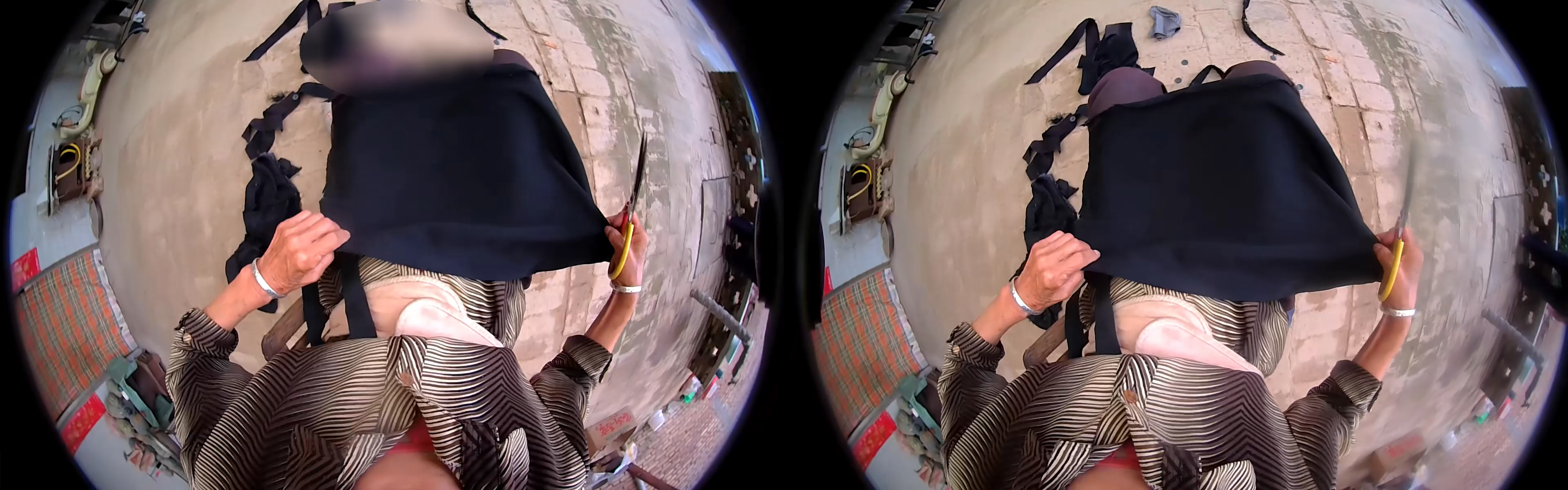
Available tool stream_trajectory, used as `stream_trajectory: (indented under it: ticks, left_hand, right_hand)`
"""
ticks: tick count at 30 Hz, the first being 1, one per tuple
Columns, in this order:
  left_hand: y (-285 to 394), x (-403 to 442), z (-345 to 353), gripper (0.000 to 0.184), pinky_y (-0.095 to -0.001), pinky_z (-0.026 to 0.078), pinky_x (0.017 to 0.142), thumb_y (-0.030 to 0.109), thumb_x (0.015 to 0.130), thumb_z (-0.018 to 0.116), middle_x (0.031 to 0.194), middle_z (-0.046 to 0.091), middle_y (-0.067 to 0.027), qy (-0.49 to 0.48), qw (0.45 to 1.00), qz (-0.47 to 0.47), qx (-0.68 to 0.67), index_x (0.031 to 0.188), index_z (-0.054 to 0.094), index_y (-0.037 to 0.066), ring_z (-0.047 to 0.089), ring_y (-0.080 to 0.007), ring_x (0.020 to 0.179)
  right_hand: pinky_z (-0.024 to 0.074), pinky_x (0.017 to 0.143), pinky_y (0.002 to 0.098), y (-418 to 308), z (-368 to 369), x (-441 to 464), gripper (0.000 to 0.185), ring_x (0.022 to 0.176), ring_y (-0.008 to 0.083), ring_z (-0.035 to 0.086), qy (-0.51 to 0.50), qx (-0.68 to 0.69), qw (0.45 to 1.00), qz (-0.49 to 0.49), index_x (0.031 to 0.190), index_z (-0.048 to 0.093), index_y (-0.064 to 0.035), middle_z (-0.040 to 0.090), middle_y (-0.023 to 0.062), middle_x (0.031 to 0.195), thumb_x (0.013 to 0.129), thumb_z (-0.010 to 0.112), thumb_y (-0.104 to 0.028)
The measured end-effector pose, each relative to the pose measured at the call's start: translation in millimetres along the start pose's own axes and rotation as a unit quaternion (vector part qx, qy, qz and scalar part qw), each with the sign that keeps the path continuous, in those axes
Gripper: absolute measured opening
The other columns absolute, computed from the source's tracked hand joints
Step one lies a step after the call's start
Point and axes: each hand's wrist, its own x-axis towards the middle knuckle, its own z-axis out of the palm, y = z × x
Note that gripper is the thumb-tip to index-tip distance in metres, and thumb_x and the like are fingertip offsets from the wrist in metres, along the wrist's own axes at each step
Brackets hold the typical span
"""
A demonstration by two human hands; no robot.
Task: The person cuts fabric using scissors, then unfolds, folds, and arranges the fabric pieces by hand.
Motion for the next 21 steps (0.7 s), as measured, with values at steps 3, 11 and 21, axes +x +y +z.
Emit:
stream_trajectory:
  ticks: [3,11,21]
  left_hand:
    - [1,-10,0,0.04,-0.0349,0.045,0.062,-0.004,0.055,0.064,0.082,0.06,-0.0103,0.018,1.0,-0.005,-0.013,0.094,0.064,-0.003,0.056,-0.0255,0.068]
    - [9,-18,19,0.033,-0.0352,0.046,0.065,0.007,0.067,0.071,0.085,0.06,-0.0104,-0.121,0.992,-0.01,-0.046,0.098,0.064,-0.003,0.056,-0.0251,0.07]
    - [-32,-19,35,0.027,-0.0234,0.048,0.058,0.015,0.081,0.074,0.071,0.059,-0.002,0.087,0.882,-0.381,-0.264,0.094,0.06,-0.004,0.055,-0.0085,0.061]
  right_hand:
    - [0.0381,0.068,0.0245,6,-2,3,0.01,0.073,0.0112,0.049,0.033,-0.022,0.999,-0.018,0.083,0.058,0.0009,0.055,0.0017,0.077,0.075,0.062,-0.005]
    - [0.0385,0.071,0.0236,4,-15,22,0.013,0.074,0.0099,0.049,0.059,-0.038,0.997,-0.019,0.088,0.061,0.0011,0.055,0.0007,0.078,0.077,0.06,-0.005]
    - [0.0401,0.071,0.0268,18,-13,23,0.013,0.075,0.0131,0.051,0.06,-0.083,0.994,-0.039,0.084,0.062,0.0017,0.056,0.0036,0.079,0.074,0.062,-0.006]
